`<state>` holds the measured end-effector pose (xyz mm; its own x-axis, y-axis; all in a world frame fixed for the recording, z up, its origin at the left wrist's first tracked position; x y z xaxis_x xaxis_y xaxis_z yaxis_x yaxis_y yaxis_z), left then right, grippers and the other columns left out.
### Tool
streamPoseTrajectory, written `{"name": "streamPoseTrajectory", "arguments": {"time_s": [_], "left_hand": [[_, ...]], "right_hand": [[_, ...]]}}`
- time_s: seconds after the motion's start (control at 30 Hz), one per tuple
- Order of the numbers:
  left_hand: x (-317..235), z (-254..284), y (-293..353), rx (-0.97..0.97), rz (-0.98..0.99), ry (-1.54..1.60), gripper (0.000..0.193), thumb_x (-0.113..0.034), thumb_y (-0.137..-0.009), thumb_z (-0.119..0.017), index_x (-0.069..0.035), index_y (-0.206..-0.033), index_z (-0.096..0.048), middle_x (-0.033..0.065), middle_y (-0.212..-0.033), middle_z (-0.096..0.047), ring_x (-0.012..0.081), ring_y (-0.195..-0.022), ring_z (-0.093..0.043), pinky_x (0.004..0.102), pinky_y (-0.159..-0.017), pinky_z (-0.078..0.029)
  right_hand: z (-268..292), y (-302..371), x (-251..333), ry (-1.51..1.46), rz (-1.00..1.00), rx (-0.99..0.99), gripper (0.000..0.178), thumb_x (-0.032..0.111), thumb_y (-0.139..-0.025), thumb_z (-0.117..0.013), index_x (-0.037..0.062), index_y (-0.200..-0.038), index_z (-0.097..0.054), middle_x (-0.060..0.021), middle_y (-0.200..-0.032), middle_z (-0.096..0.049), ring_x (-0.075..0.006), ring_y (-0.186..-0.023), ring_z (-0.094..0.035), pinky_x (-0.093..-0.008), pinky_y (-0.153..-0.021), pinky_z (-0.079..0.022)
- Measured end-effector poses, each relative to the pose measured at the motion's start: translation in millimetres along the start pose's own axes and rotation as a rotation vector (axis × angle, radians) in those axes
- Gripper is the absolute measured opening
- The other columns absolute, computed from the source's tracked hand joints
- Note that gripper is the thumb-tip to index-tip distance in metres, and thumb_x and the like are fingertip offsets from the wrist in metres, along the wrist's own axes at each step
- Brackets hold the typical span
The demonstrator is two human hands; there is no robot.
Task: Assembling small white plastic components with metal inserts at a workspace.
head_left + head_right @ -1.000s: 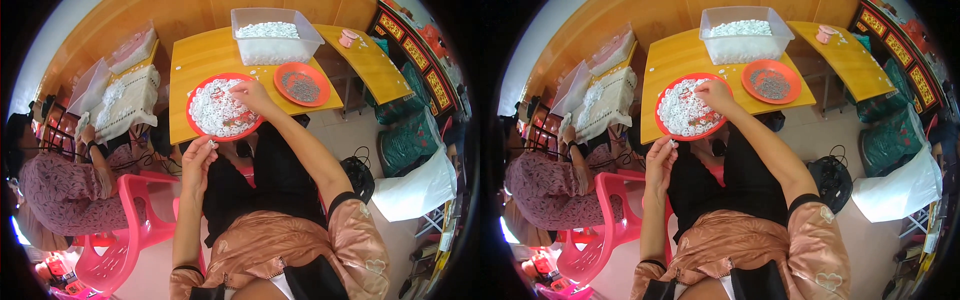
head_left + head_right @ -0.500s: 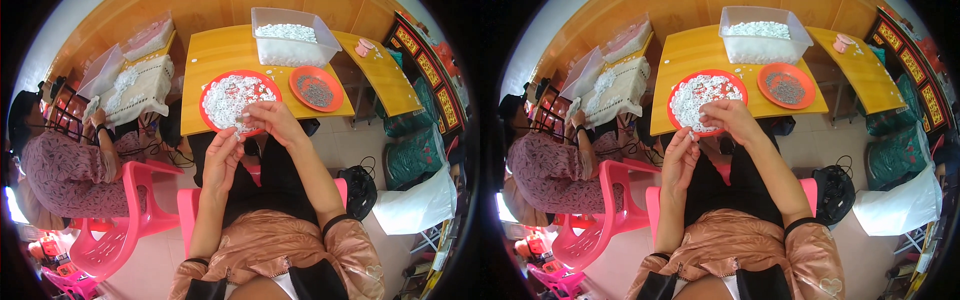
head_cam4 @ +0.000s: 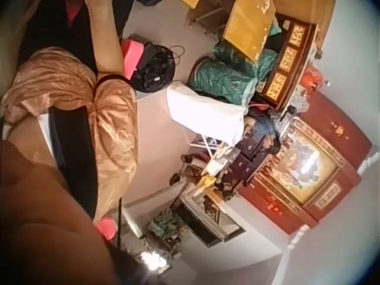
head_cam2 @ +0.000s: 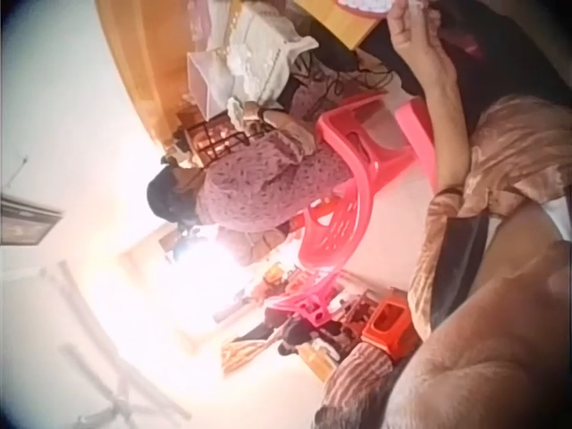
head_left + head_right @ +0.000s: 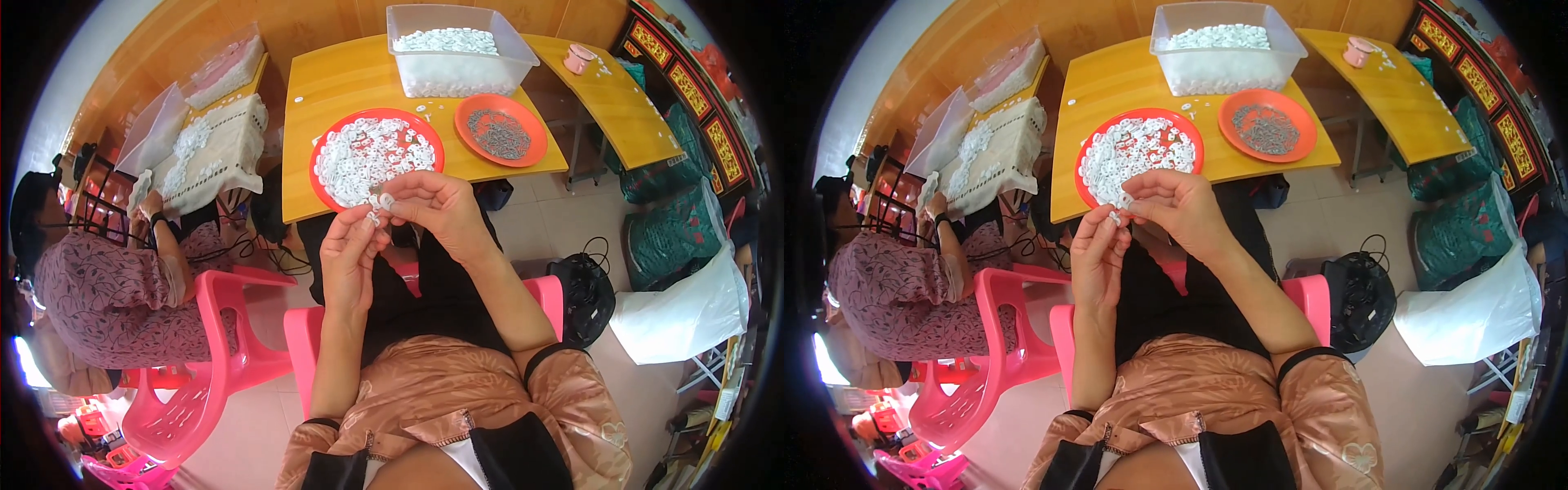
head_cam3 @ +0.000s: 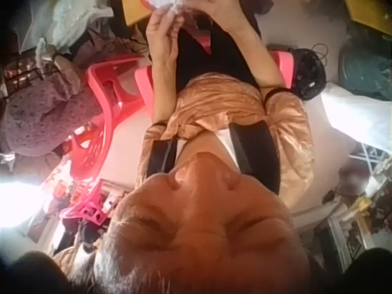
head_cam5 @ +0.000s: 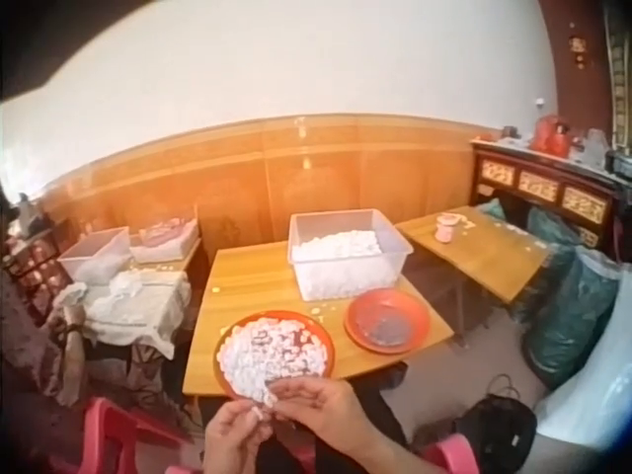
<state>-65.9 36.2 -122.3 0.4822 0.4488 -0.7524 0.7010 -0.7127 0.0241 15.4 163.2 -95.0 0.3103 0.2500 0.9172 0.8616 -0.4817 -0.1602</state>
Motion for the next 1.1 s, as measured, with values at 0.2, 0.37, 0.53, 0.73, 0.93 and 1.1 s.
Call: {"name": "streamPoseTrajectory", "arguments": {"time_s": [0.2,0.37,0.53,0.73,0.93,1.1], "left_hand": [[-7.2,-6.9,5.0,-0.043,-0.122,-0.177,0.019,-0.004,-0.086,-0.059,0.001,-0.104,-0.057,0.0103,-0.089,-0.066,0.012,-0.074,-0.063,0.0211,-0.067,-0.049],[-10.4,-7.2,6.5,-0.042,-0.171,-0.242,0.02,-0.003,-0.085,-0.06,0.002,-0.104,-0.057,0.0102,-0.089,-0.066,0.0121,-0.074,-0.063,0.0203,-0.068,-0.048],[-13.5,-8.5,7.4,-0.027,-0.18,-0.195,0.019,-0.002,-0.085,-0.06,0.001,-0.103,-0.057,0.0095,-0.088,-0.066,0.0125,-0.074,-0.063,0.0207,-0.067,-0.048],[-15.1,-11.2,9.2,-0.021,-0.184,-0.167,0.018,-0.002,-0.084,-0.06,0.001,-0.102,-0.057,0.0087,-0.086,-0.066,0.0123,-0.073,-0.063,0.0209,-0.066,-0.049],[-12.6,-12.3,11.7,0.003,-0.182,-0.165,0.016,-0.002,-0.085,-0.059,0.001,-0.101,-0.057,0.0081,-0.085,-0.066,0.0115,-0.073,-0.063,0.0209,-0.065,-0.049],[-4.7,-20.1,16.8,0.09,-0.089,-0.11,0.015,-0.001,-0.085,-0.059,-0.001,-0.1,-0.058,0.0088,-0.086,-0.065,0.0128,-0.071,-0.062,0.022,-0.066,-0.049]], "right_hand": [[-0.1,2.7,2.0,0.087,-0.023,-0.045,0.022,0.0,-0.08,-0.064,-0.0021,-0.101,-0.062,-0.0047,-0.088,-0.065,-0.0083,-0.077,-0.062,-0.019,-0.066,-0.049],[-2.7,3.7,-1.8,0.078,-0.051,-0.015,0.023,0.002,-0.082,-0.063,-0.0017,-0.105,-0.062,-0.0049,-0.088,-0.066,-0.0073,-0.075,-0.061,-0.0178,-0.063,-0.048],[-4.3,4.1,0.8,-0.091,-0.173,0.006,0.026,0.003,-0.084,-0.062,-0.0016,-0.109,-0.06,-0.0071,-0.094,-0.064,-0.01,-0.078,-0.062,-0.0204,-0.064,-0.05],[-1.6,3.0,-0.3,-0.318,-0.21,0.051,0.031,0.006,-0.086,-0.06,-0.0003,-0.116,-0.056,-0.008,-0.096,-0.064,-0.0126,-0.083,-0.063,-0.0246,-0.069,-0.054],[-10.2,5.0,1.7,-0.296,-0.207,0.056,0.026,0.002,-0.087,-0.055,-0.0036,-0.112,-0.057,-0.0068,-0.088,-0.061,-0.0107,-0.076,-0.061,-0.0212,-0.067,-0.051],[-14.8,11.2,-2.4,-0.249,-0.18,-0.006,0.022,0.003,-0.086,-0.055,-0.0044,-0.106,-0.06,-0.0053,-0.08,-0.06,-0.0081,-0.067,-0.057,-0.0196,-0.06,-0.048]]}}
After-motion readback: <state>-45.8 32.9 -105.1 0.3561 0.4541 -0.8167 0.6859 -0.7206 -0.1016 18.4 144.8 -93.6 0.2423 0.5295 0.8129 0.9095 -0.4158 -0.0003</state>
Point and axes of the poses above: each hand's wrist, its own y-axis away from the middle knuckle, its own z-axis out of the back of the hand, x = y × z, the point moved 2 cm from there along -y, towards the middle knuckle
